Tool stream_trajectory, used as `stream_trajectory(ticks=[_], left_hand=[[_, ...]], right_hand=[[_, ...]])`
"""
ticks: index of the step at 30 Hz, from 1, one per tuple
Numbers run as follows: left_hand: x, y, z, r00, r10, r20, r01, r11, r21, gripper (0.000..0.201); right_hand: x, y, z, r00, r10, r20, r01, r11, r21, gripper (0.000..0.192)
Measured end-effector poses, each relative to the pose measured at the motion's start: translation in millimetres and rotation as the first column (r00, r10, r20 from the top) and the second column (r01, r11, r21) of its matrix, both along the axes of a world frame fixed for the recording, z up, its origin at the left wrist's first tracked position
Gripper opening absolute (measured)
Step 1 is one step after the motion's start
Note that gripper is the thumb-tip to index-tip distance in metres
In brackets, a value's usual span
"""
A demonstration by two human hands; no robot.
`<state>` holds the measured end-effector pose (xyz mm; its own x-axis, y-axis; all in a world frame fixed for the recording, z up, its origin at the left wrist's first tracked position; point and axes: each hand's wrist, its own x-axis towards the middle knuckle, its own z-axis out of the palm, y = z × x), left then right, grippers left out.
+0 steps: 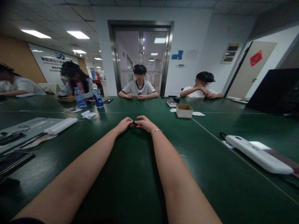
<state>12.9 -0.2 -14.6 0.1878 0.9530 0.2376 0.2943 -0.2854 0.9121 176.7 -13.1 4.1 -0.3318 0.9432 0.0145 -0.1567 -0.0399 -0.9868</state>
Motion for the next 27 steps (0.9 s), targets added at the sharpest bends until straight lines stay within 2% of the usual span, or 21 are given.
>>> stream_trajectory(ticks=[3, 8, 13, 17, 21, 25, 27], left_hand=[[0, 1, -0.4, 1.0, 0.002, 0.002, -0.002, 1.0, 0.0, 0.007], [1, 0, 0.1, 1.0, 0.006, 0.026, -0.006, 1.0, 0.002, 0.006], [2, -6, 5.5, 0.999, 0.011, 0.041, -0.01, 1.0, -0.019, 0.004], [3, -10, 9.0, 0.999, 0.013, 0.05, -0.011, 1.0, -0.026, 0.003], [3, -12, 11.4, 0.997, 0.029, 0.074, -0.026, 0.999, -0.039, 0.002], [4, -14, 13.9, 0.996, 0.032, 0.083, -0.029, 0.999, -0.042, 0.002], [4, -15, 14.2, 0.995, 0.038, 0.09, -0.034, 0.998, -0.044, 0.002]], right_hand=[[0, -1, 1.3, 0.998, 0.011, 0.064, -0.009, 1.0, -0.022, 0.003], [0, -4, 4.0, 0.993, 0.078, 0.09, -0.079, 0.997, 0.012, 0.021], [-1, -4, 5.0, 0.99, 0.057, 0.131, -0.056, 0.998, -0.01, 0.006], [-2, -5, 6.4, 0.991, 0.075, 0.112, -0.073, 0.997, -0.018, 0.019], [-1, -5, 7.3, 0.991, 0.075, 0.109, -0.07, 0.996, -0.049, 0.009], [1, -4, 6.6, 0.992, 0.107, 0.074, -0.104, 0.993, -0.048, 0.019], [1, -4, 6.2, 0.991, 0.11, 0.072, -0.105, 0.993, -0.058, 0.015]])
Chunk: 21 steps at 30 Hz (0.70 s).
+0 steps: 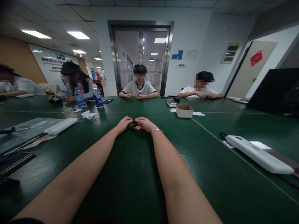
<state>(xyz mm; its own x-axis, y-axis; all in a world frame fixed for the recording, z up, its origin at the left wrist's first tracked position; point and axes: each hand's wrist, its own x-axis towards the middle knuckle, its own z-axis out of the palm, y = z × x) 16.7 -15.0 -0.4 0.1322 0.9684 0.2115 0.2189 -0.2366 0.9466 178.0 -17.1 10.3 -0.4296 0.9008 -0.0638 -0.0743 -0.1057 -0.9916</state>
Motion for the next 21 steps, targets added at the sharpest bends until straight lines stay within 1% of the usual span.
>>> stream_trajectory(ticks=[2, 5, 9, 13, 16, 17, 19, 21], left_hand=[[0.0, 0.7, -0.8, 1.0, 0.003, 0.01, -0.003, 1.0, 0.0, 0.001], [-0.5, 3.0, -3.3, 1.0, -0.004, 0.018, 0.004, 1.0, 0.007, 0.001], [-0.5, 3.8, -4.4, 1.0, 0.004, 0.022, -0.005, 1.0, 0.007, 0.002], [0.0, 2.0, -3.1, 1.0, 0.005, 0.022, -0.005, 1.0, 0.005, 0.002], [-0.3, 3.4, -4.3, 1.0, 0.008, 0.026, -0.008, 1.0, 0.006, 0.002], [-0.6, 4.5, -5.2, 1.0, 0.006, 0.028, -0.006, 1.0, 0.013, 0.002], [-1.2, 6.4, -6.9, 1.0, -0.002, 0.026, 0.001, 1.0, 0.032, 0.003], [-1.8, 7.4, -7.8, 1.0, -0.002, 0.022, 0.001, 0.999, 0.038, 0.004]], right_hand=[[0.5, -0.2, -0.2, 1.0, 0.006, 0.005, -0.006, 1.0, -0.003, 0.015], [1.1, -0.7, 0.0, 1.0, 0.019, -0.007, -0.019, 1.0, 0.004, 0.025], [1.5, -1.1, 0.1, 1.0, 0.009, 0.005, -0.009, 1.0, -0.005, 0.017], [2.0, -1.2, -0.1, 1.0, 0.009, 0.008, -0.009, 1.0, 0.014, 0.027], [2.4, -0.6, -1.0, 1.0, 0.019, 0.02, -0.02, 1.0, 0.021, 0.02], [2.5, -0.2, -1.5, 1.0, 0.021, 0.024, -0.022, 0.999, 0.036, 0.02], [2.4, 0.6, -2.5, 1.0, 0.022, 0.02, -0.023, 0.998, 0.062, 0.026], [2.2, 1.2, -3.1, 1.0, 0.017, 0.011, -0.018, 0.998, 0.057, 0.026]])
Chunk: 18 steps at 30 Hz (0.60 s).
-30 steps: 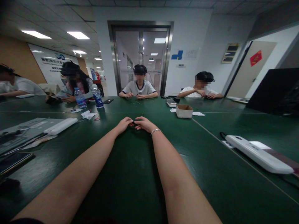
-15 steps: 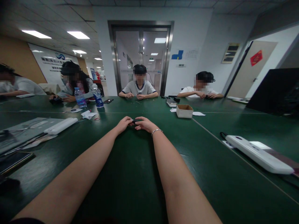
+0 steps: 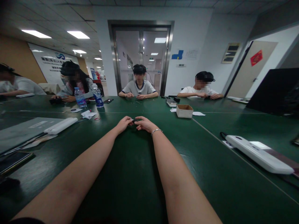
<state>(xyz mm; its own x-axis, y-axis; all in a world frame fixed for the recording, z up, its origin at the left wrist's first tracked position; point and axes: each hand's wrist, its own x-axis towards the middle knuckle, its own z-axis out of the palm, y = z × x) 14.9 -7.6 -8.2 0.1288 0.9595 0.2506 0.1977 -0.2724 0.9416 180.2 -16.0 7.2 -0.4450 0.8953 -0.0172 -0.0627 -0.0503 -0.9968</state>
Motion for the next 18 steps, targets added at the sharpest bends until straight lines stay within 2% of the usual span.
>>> stream_trajectory(ticks=[3, 7, 10, 14, 18], left_hand=[[-0.4, -0.5, 0.2, 1.0, 0.0, -0.008, 0.0, 1.0, -0.014, 0.006], [0.2, -1.4, 0.8, 1.0, -0.006, 0.005, 0.006, 1.0, -0.018, 0.006], [0.8, -1.8, 1.3, 1.0, -0.001, 0.006, 0.001, 1.0, -0.024, 0.005], [1.2, -3.7, 2.8, 1.0, 0.014, -0.018, -0.014, 1.0, -0.022, 0.004], [1.4, -4.4, 3.6, 1.0, 0.004, -0.015, -0.005, 1.0, -0.027, 0.004]], right_hand=[[-0.3, 0.2, 0.1, 1.0, 0.001, 0.013, -0.001, 1.0, -0.022, 0.02], [-0.4, 0.2, 0.5, 1.0, -0.001, 0.009, 0.001, 1.0, 0.001, 0.03], [-0.4, 0.6, 0.3, 1.0, 0.003, 0.024, -0.003, 1.0, -0.006, 0.022], [-1.1, 0.1, 0.7, 1.0, -0.008, 0.011, 0.008, 1.0, 0.012, 0.032], [-1.8, -1.9, 2.1, 1.0, -0.006, 0.0, 0.006, 1.0, -0.018, 0.02]])
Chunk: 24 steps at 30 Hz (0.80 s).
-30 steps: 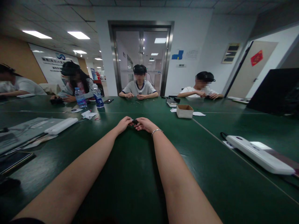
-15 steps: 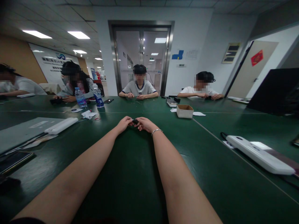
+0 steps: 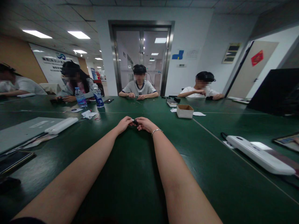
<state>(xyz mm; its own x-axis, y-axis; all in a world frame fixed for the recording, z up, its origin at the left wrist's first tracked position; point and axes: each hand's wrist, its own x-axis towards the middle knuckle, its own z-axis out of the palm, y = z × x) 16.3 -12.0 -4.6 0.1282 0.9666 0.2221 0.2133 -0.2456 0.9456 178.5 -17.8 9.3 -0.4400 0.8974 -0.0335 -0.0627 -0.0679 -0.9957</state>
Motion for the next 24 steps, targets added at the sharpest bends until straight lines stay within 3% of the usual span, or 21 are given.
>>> stream_trajectory(ticks=[3, 7, 10, 24], left_hand=[[0.1, 0.5, -0.3, 1.0, -0.006, -0.01, 0.006, 1.0, 0.014, 0.004], [0.3, -0.1, -0.2, 1.0, -0.006, -0.002, 0.006, 1.0, 0.01, 0.003], [-0.2, 0.2, -0.8, 1.0, -0.014, -0.024, 0.014, 1.0, 0.014, 0.005], [-0.5, 6.4, -6.5, 1.0, -0.022, -0.012, 0.023, 0.999, 0.035, 0.004]], right_hand=[[0.0, -1.1, 1.1, 1.0, -0.017, -0.018, 0.017, 1.0, 0.001, 0.027], [0.1, -1.4, 1.8, 1.0, -0.011, -0.009, 0.011, 1.0, -0.02, 0.017], [0.0, -1.2, 1.8, 1.0, -0.01, 0.0, 0.01, 1.0, -0.01, 0.025], [-1.0, 0.1, 0.6, 1.0, -0.008, -0.008, 0.008, 1.0, -0.024, 0.018]])
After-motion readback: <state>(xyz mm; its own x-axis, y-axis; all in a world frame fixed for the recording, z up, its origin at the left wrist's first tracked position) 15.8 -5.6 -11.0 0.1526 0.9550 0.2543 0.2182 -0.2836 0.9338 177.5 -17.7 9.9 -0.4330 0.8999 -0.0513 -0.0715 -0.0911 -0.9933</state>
